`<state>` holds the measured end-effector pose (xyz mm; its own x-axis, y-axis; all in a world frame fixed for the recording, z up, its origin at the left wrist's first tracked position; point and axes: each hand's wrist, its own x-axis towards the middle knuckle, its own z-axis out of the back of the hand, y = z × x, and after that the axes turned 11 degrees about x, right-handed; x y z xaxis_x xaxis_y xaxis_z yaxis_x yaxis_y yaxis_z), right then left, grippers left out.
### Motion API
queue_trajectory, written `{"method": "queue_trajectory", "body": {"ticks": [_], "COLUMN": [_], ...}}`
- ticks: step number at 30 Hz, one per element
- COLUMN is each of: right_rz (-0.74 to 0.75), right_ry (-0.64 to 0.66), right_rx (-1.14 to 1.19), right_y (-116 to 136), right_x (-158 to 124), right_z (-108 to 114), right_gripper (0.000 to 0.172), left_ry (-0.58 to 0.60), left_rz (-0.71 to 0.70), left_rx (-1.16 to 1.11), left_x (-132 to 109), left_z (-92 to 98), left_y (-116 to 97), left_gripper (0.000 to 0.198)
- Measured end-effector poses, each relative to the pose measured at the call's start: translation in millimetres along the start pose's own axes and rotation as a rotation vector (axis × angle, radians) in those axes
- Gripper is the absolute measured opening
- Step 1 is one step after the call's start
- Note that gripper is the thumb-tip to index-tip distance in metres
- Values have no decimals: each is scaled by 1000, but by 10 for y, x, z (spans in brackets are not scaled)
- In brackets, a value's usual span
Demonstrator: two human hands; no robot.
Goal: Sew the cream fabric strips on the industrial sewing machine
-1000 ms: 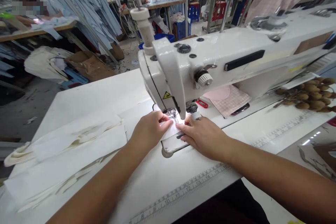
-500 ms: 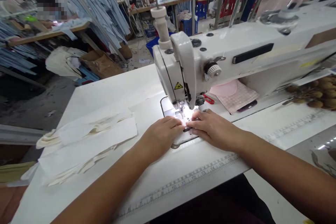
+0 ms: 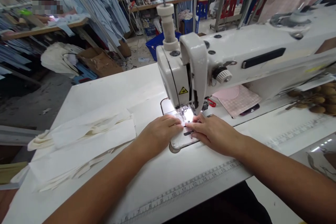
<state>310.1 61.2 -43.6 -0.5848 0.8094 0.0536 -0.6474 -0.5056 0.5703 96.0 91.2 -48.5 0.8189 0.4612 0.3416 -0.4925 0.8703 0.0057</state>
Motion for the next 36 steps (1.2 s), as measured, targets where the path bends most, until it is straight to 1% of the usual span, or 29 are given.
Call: {"method": "queue_trajectory", "body": {"ticks": [7,11,16,19,23,27,29,30,33,34,36], "right_rz": [-70,-91,-112,-102,-99,-101,-87,-77,-29,-4,47], "right_ry": [31,54,52,36,29,21,12,12,10,-1,-32], "right_rx": [-34,-38,-54,-42,-22,30,69,84,113,117,109], "right_y": [29,20,-6,-9,2,16,17,15,5,2,-9], "right_x": [44,53,51,45,34,29,31,32,18,6,-22], "right_z": [11,-12,-15,-8,-2,21,37,43,41,30,-6], "right_gripper": [30,33,33,33,31,27,24,23,22,22,24], "left_ry": [72,58,21,47,117,94,124,166,275,285,265], "left_rz": [92,118,106,106,122,141,213,269,452,498,569], "left_rx": [15,-11,3,32,51,97,131,144,124,106,79], "left_x": [28,59,87,93,63,46,83,113,212,231,222], "left_z": [-1,-12,-36,-45,-50,-19,13,29,60,65,80], "left_y": [87,133,191,217,221,168,119,88,-36,-85,-184], "left_gripper": [32,33,32,27,24,25,20,19,23,24,23]}}
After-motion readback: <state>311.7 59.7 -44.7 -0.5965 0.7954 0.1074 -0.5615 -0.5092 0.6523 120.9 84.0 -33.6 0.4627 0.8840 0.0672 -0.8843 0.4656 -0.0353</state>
